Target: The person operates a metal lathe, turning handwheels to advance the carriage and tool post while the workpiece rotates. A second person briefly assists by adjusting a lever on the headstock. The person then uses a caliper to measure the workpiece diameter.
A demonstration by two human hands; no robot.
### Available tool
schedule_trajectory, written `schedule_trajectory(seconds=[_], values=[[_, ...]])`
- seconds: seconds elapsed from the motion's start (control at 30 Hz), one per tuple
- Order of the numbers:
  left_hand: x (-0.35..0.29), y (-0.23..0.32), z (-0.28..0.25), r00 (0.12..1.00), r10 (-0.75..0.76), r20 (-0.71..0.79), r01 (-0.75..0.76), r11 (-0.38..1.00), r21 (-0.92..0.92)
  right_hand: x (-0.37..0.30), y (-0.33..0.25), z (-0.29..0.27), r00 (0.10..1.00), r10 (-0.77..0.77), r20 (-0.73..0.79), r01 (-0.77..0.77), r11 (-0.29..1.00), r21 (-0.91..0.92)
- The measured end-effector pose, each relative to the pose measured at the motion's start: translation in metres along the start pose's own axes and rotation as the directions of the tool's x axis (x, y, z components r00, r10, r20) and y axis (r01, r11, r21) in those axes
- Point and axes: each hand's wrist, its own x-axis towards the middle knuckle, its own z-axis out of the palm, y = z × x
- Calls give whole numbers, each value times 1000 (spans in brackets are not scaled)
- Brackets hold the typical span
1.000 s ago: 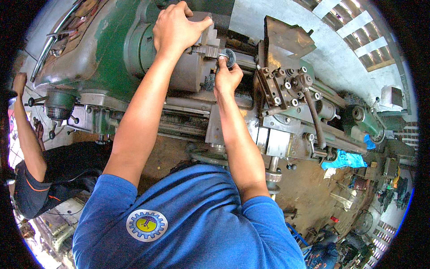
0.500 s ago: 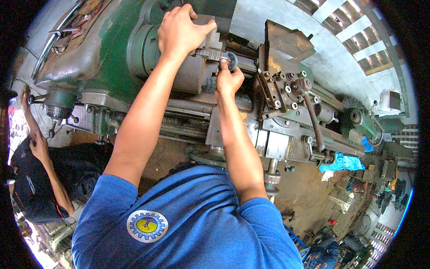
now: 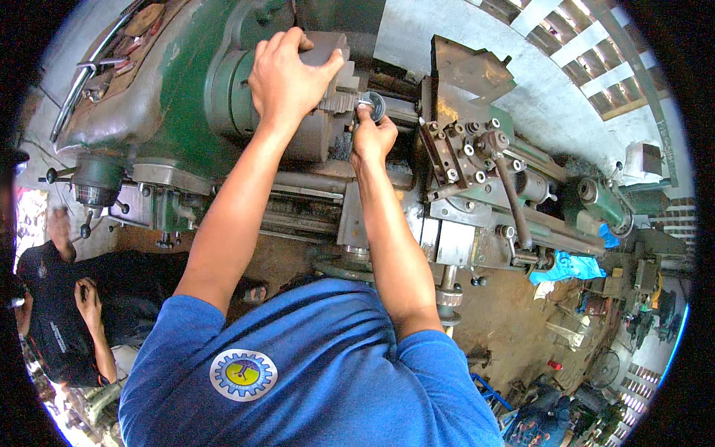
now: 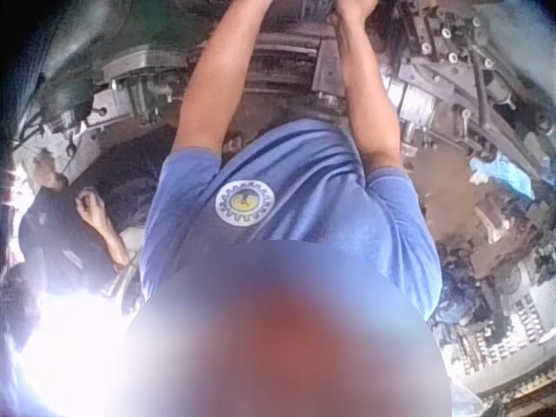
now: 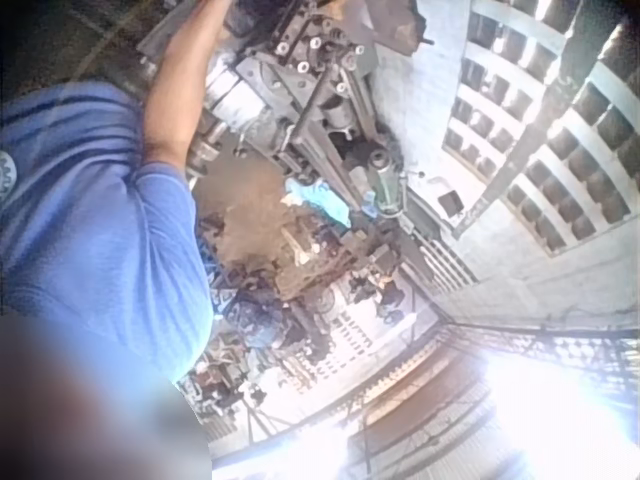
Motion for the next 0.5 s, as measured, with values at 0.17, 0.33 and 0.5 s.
schedule_trajectory(seconds=[0.17, 0.33, 0.5], values=[[-26, -5, -4, 982, 75, -172, -85, 995, -55, 1, 7, -4, 999, -34, -4, 34, 999, -8], [-60, -20, -6, 949, 158, -273, -194, 975, -111, 4, 13, -9, 999, -13, 51, 12, 1000, 16], [-97, -38, 3, 919, 214, -332, -262, 959, -107, 10, 23, -12, 992, -112, 61, 111, 994, 17]])
